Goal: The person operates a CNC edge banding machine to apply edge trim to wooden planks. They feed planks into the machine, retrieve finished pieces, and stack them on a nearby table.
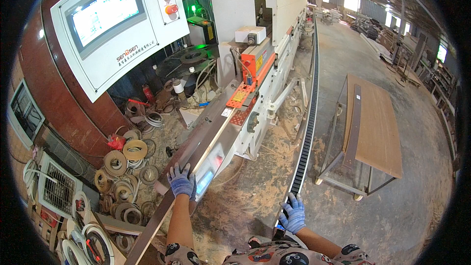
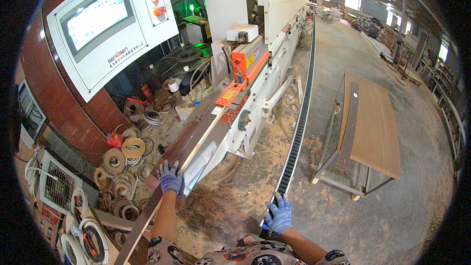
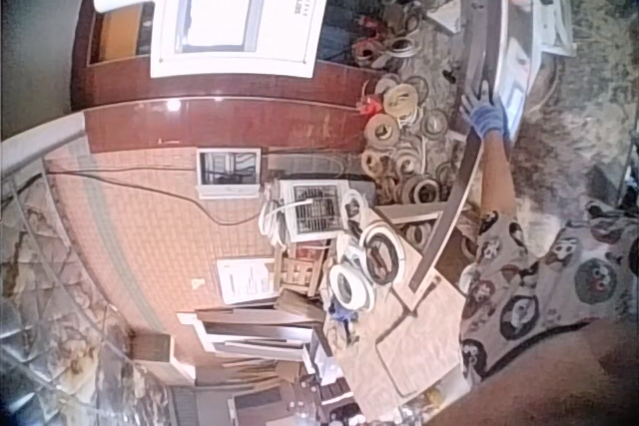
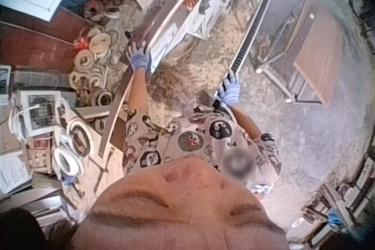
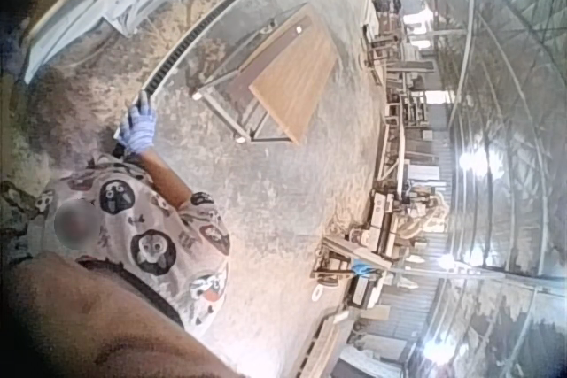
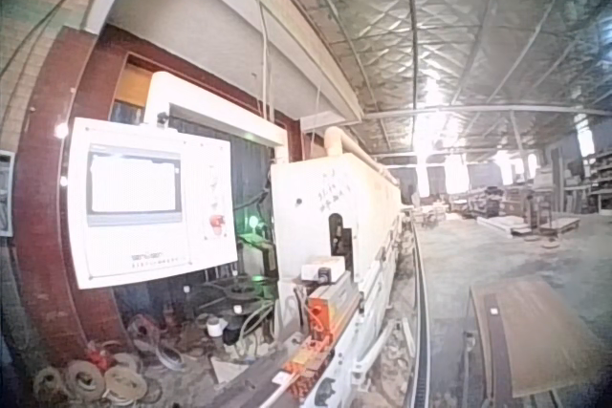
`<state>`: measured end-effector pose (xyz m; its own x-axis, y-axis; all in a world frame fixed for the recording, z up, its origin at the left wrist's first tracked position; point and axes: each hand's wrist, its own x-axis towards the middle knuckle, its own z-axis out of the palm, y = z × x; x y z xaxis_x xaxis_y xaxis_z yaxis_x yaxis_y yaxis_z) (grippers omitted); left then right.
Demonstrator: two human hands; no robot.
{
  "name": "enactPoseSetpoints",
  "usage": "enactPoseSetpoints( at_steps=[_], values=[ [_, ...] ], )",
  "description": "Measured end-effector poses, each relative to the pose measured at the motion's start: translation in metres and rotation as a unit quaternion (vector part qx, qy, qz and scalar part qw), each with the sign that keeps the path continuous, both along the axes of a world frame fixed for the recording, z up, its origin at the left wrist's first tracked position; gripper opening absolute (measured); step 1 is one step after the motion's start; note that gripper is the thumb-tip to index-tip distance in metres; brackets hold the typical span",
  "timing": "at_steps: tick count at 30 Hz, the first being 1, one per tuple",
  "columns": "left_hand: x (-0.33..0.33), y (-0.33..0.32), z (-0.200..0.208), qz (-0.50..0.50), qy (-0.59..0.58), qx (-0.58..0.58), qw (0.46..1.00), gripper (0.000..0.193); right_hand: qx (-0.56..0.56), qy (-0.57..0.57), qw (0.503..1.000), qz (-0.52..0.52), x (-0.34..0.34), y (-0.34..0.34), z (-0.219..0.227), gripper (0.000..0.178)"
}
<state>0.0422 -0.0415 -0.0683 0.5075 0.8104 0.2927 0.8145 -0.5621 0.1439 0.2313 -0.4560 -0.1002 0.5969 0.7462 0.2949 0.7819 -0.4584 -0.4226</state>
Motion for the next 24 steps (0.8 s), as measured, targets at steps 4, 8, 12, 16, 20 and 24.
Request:
enactPoseSetpoints(
  at_steps=[4,8,12,16,20,24],
  values=[
    [0.0004,0.0003,-0.0004,0.002,0.0,-0.004,1.0,0.047,-0.002,0.008,1.0,0.0,-0.0006,0.0006,0.0025,0.042],
    [0.0008,0.0021,-0.0017,0.001,0.001,-0.001,1.0,0.047,-0.007,0.013,1.0,-0.001,-0.0003,0.0004,0.0012,0.043],
    [0.0014,0.0028,-0.0031,0.001,-0.001,0.003,1.0,0.047,-0.014,0.018,1.0,-0.001,-0.0008,0.0005,0.0017,0.044],
    [0.0031,0.0001,0.0009,-0.001,-0.001,0.003,1.0,0.047,-0.01,0.008,1.0,-0.002,-0.0007,-0.0005,0.0002,0.043],
    [0.0033,0.0015,-0.001,-0.004,-0.005,0.009,1.0,0.047,-0.007,0.011,1.0,-0.001,-0.0007,-0.0003,0.0008,0.043],
    [0.0036,0.003,-0.0034,-0.004,-0.004,0.015,1.0,0.047,-0.006,0.015,1.0,-0.001,-0.0005,0.0002,0.0017,0.042]
  ],
)
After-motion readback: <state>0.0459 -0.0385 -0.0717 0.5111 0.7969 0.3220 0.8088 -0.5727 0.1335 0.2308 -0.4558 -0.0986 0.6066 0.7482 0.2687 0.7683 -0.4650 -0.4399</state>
